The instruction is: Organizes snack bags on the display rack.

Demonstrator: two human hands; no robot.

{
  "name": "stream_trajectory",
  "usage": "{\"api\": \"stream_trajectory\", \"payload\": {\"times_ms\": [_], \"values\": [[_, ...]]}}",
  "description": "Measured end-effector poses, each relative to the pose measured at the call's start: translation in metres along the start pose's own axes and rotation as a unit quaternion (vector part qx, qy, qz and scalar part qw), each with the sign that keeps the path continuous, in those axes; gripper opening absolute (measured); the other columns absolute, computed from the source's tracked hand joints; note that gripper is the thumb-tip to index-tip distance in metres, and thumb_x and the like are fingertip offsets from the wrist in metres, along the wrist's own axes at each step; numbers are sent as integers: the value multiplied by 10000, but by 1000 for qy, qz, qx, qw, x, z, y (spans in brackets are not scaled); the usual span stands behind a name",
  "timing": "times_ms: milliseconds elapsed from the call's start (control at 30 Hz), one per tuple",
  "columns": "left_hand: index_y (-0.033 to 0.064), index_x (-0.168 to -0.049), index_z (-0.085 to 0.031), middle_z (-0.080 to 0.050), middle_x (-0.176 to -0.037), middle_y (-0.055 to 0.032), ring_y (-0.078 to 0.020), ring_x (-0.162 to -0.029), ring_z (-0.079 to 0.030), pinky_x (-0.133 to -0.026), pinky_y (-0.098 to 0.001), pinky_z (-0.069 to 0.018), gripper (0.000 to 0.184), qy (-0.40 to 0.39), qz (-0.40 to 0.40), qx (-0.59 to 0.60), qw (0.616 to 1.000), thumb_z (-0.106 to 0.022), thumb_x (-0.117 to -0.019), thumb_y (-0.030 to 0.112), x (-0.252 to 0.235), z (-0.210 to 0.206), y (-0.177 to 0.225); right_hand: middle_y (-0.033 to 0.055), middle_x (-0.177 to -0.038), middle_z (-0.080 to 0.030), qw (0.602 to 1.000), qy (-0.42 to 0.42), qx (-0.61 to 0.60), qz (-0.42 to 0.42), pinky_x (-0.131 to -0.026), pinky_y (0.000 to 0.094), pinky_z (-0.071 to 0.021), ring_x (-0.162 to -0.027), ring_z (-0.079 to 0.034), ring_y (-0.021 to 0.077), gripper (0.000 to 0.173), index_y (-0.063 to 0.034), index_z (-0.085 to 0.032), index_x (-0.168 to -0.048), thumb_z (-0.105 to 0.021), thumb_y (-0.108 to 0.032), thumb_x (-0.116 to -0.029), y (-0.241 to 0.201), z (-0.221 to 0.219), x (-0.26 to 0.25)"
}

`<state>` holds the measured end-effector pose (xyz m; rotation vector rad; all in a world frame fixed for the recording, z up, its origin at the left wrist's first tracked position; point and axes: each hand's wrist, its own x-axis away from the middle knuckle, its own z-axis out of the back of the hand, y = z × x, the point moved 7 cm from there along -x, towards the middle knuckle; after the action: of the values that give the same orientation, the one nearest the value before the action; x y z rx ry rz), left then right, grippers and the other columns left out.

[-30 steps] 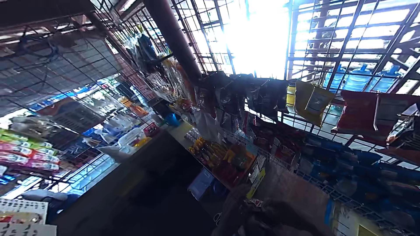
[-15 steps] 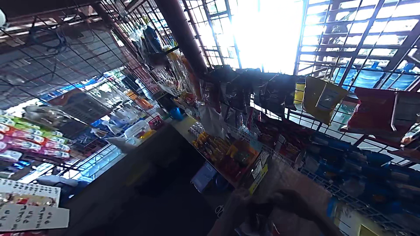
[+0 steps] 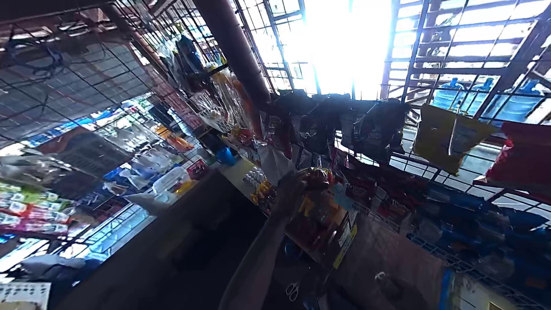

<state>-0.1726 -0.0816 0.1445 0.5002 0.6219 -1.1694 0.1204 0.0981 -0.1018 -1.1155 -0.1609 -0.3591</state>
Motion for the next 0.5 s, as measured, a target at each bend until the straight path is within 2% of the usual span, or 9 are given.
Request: {"api": "stream_trajectory", "payload": {"times_ms": [133, 200, 333, 433, 500], "values": [[-12, -971, -694, -749, -1104, -150, -306, -1124, -700, -1084, -515, -448, 179, -49, -29, 12, 998, -519, -968, -44, -20, -42, -34, 248, -1121, -724, 999, 21, 24, -11, -961, 628, -515, -1056, -700, 427, 408, 38, -694, -1214, -712, -250, -927, 14, -10, 3], [-38, -944, -707, -755, -1085, -160, -318, -1115, -708, -1083, -545, -452, 174, -92, -15, 28, 995, -536, -956, -71, -31, -60, -46, 250, -1124, -722, 998, 39, 25, -30, -954, 638, -511, -1060, -696, 433, 427, 35, -694, -1216, -708, -273, -922, 24, -11, 3], [32, -1063, -748, -753, -1114, -120, -304, -1161, -678, -1101, -510, -439, 255, -238, 11, 56, 970, -504, -1001, -8, -50, -106, -68, 246, -1138, -721, 997, 67, 13, -43, -969, 623, -513, -1073, -697, 419, 418, 42, -691, -1221, -707, -254, -925, 38, -14, 1], [2, -1172, -713, -723, -1144, -204, -390, -1187, -643, -1082, -528, -439, 294, -372, 53, 71, 924, -467, -1012, -18, -63, -130, -71, 250, -1137, -721, 996, 70, 9, -51, -974, 622, -512, -1073, -698, 419, 426, 49, -691, -1217, -714, -259, -924, 48, -21, -2], [-17, -1252, -677, -689, -1213, -241, -399, -1220, -615, -1117, -509, -399, 320, -447, 94, 64, 887, -438, -1042, 15, -69, -141, -72, 245, -1150, -719, 996, 58, 17, -64, -987, 620, -507, -1089, -694, 413, 438, 36, -690, -1228, -712, -284, -930, 51, -26, -5]]}}
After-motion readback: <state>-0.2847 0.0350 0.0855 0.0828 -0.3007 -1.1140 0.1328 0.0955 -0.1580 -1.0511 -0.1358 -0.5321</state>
